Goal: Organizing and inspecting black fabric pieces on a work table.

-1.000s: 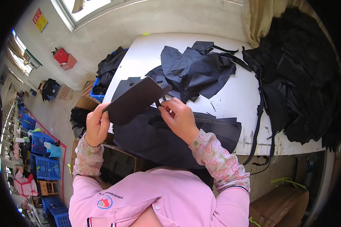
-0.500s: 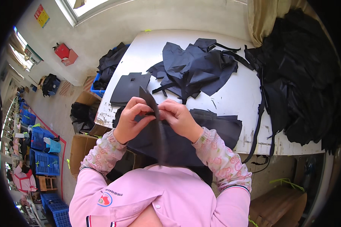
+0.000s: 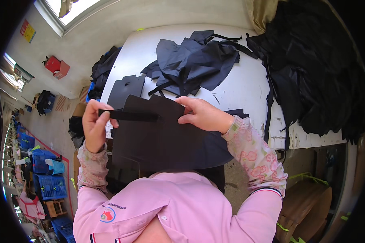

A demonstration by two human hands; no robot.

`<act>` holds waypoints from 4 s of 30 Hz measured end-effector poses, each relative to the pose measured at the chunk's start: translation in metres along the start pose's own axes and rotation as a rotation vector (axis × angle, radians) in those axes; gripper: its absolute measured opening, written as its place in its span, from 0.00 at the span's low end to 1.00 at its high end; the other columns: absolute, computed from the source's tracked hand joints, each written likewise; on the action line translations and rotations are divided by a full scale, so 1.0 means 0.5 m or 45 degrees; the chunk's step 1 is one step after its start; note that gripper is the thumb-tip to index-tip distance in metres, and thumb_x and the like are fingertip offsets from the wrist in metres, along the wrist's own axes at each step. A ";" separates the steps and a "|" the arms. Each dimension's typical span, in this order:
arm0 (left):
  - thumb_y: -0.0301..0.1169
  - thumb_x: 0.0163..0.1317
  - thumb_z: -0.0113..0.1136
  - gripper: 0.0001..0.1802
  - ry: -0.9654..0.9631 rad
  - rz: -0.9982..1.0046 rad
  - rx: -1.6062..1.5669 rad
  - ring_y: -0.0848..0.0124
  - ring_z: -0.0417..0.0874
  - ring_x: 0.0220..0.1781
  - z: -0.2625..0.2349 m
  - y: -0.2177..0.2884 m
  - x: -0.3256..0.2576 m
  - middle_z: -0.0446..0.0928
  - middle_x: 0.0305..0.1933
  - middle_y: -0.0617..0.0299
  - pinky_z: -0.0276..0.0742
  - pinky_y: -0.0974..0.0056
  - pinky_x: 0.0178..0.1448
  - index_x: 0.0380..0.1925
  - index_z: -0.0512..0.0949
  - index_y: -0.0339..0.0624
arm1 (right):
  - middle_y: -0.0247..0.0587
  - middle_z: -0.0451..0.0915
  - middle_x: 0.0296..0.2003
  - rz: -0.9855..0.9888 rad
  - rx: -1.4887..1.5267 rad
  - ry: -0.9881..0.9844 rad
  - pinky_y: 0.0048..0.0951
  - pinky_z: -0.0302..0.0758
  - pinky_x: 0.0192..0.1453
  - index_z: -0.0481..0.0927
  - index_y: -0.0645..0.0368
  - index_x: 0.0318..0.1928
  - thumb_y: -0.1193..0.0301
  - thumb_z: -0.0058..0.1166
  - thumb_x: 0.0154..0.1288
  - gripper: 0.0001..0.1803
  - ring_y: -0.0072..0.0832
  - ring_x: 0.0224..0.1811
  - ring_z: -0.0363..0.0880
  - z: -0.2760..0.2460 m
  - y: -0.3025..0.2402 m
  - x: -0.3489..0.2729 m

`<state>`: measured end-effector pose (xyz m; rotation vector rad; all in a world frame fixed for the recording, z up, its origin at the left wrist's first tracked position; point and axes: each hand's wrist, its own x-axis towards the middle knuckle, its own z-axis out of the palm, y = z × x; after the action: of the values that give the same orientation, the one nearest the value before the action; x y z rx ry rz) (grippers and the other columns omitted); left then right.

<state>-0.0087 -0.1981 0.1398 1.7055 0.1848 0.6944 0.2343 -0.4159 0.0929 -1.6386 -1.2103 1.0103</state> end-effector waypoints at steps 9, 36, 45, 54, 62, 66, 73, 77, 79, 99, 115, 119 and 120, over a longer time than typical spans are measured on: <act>0.29 0.70 0.54 0.06 0.325 -0.070 -0.292 0.75 0.78 0.31 -0.094 -0.032 -0.079 0.76 0.35 0.60 0.75 0.71 0.36 0.40 0.67 0.43 | 0.30 0.79 0.30 0.123 0.111 -0.028 0.19 0.77 0.31 0.77 0.58 0.57 0.73 0.49 0.72 0.15 0.15 0.29 0.77 0.029 0.076 -0.014; 0.30 0.69 0.56 0.06 0.760 -0.120 -0.214 0.74 0.76 0.20 -0.287 -0.147 -0.107 0.72 0.18 0.66 0.75 0.70 0.29 0.34 0.69 0.47 | 0.52 0.83 0.36 0.283 -0.749 0.327 0.42 0.76 0.44 0.76 0.62 0.42 0.61 0.67 0.60 0.20 0.49 0.40 0.82 -0.022 0.111 -0.097; 0.33 0.60 0.70 0.24 -0.010 -0.030 0.973 0.64 0.79 0.55 -0.108 -0.196 0.025 0.79 0.50 0.56 0.72 0.62 0.60 0.53 0.74 0.37 | 0.48 0.84 0.33 0.144 -0.900 0.512 0.43 0.78 0.40 0.74 0.59 0.47 0.61 0.69 0.57 0.24 0.47 0.38 0.84 0.007 0.108 -0.140; 0.31 0.60 0.70 0.24 -1.461 -0.368 0.430 0.69 0.82 0.51 0.249 -0.177 0.171 0.82 0.50 0.56 0.77 0.64 0.57 0.54 0.76 0.34 | 0.44 0.84 0.36 -0.034 -0.936 0.649 0.40 0.78 0.38 0.75 0.58 0.47 0.64 0.70 0.54 0.23 0.44 0.36 0.84 0.035 0.021 -0.157; 0.27 0.54 0.73 0.27 -1.614 -0.491 0.186 0.73 0.82 0.46 0.270 -0.205 0.185 0.84 0.44 0.58 0.78 0.66 0.53 0.54 0.77 0.33 | 0.41 0.80 0.31 -0.152 -1.046 0.779 0.38 0.74 0.37 0.75 0.58 0.46 0.66 0.70 0.53 0.22 0.40 0.33 0.82 0.047 0.052 -0.162; 0.26 0.54 0.73 0.27 -1.612 -0.556 0.084 0.74 0.82 0.46 0.267 -0.209 0.180 0.84 0.45 0.60 0.78 0.67 0.55 0.55 0.77 0.33 | 0.40 0.79 0.30 -0.141 -1.104 0.782 0.38 0.73 0.36 0.74 0.58 0.46 0.67 0.69 0.53 0.22 0.39 0.32 0.81 0.049 0.048 -0.158; 0.25 0.56 0.70 0.32 -1.701 -0.562 -0.011 0.73 0.80 0.52 0.269 -0.209 0.183 0.82 0.51 0.59 0.76 0.66 0.59 0.62 0.72 0.36 | 0.41 0.80 0.31 -0.082 -1.130 0.790 0.39 0.74 0.37 0.75 0.59 0.47 0.68 0.70 0.53 0.23 0.40 0.34 0.82 0.062 0.049 -0.154; 0.30 0.60 0.68 0.29 -1.432 -0.134 0.229 0.63 0.82 0.55 0.273 -0.229 0.177 0.80 0.55 0.52 0.76 0.61 0.60 0.62 0.71 0.39 | 0.39 0.79 0.31 0.006 -1.121 0.826 0.37 0.73 0.39 0.75 0.59 0.48 0.65 0.70 0.53 0.24 0.37 0.35 0.81 0.061 0.062 -0.152; 0.33 0.61 0.68 0.28 -1.205 0.077 0.497 0.60 0.82 0.54 0.272 -0.230 0.166 0.80 0.54 0.50 0.76 0.60 0.59 0.60 0.72 0.41 | 0.39 0.79 0.34 0.054 -1.223 0.850 0.38 0.72 0.42 0.75 0.59 0.50 0.63 0.70 0.53 0.26 0.37 0.39 0.80 0.048 0.090 -0.149; 0.27 0.61 0.66 0.08 -0.312 -0.060 0.412 0.72 0.86 0.32 0.243 -0.345 0.353 0.85 0.33 0.58 0.79 0.69 0.39 0.40 0.84 0.37 | 0.47 0.83 0.38 -0.139 -0.874 0.645 0.40 0.78 0.46 0.82 0.59 0.45 0.63 0.67 0.58 0.17 0.44 0.39 0.83 -0.109 0.122 -0.108; 0.31 0.64 0.67 0.13 -0.500 -0.465 1.248 0.71 0.84 0.40 -0.205 -0.256 0.119 0.84 0.41 0.59 0.80 0.66 0.49 0.44 0.80 0.34 | 0.50 0.76 0.56 0.159 -0.814 0.025 0.37 0.75 0.61 0.74 0.53 0.62 0.78 0.72 0.46 0.39 0.42 0.57 0.77 -0.261 0.280 0.062; 0.33 0.68 0.63 0.14 -0.472 -0.445 0.627 0.73 0.82 0.47 -0.066 -0.251 0.180 0.83 0.44 0.60 0.78 0.66 0.52 0.47 0.80 0.35 | 0.42 0.83 0.42 0.310 -1.136 -0.005 0.42 0.75 0.57 0.82 0.55 0.45 0.75 0.68 0.51 0.18 0.42 0.50 0.82 -0.229 0.212 0.088; 0.33 0.69 0.61 0.14 -0.523 -0.396 0.525 0.73 0.81 0.50 -0.034 -0.256 0.201 0.83 0.44 0.60 0.77 0.67 0.53 0.48 0.80 0.35 | 0.38 0.83 0.38 0.195 -1.323 0.174 0.42 0.75 0.56 0.82 0.55 0.40 0.73 0.66 0.53 0.13 0.41 0.49 0.82 -0.223 0.196 0.087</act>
<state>0.0946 -0.1019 0.0565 2.1122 0.3098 0.0662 0.3763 -0.4091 0.0314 -2.5544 -1.6583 0.2959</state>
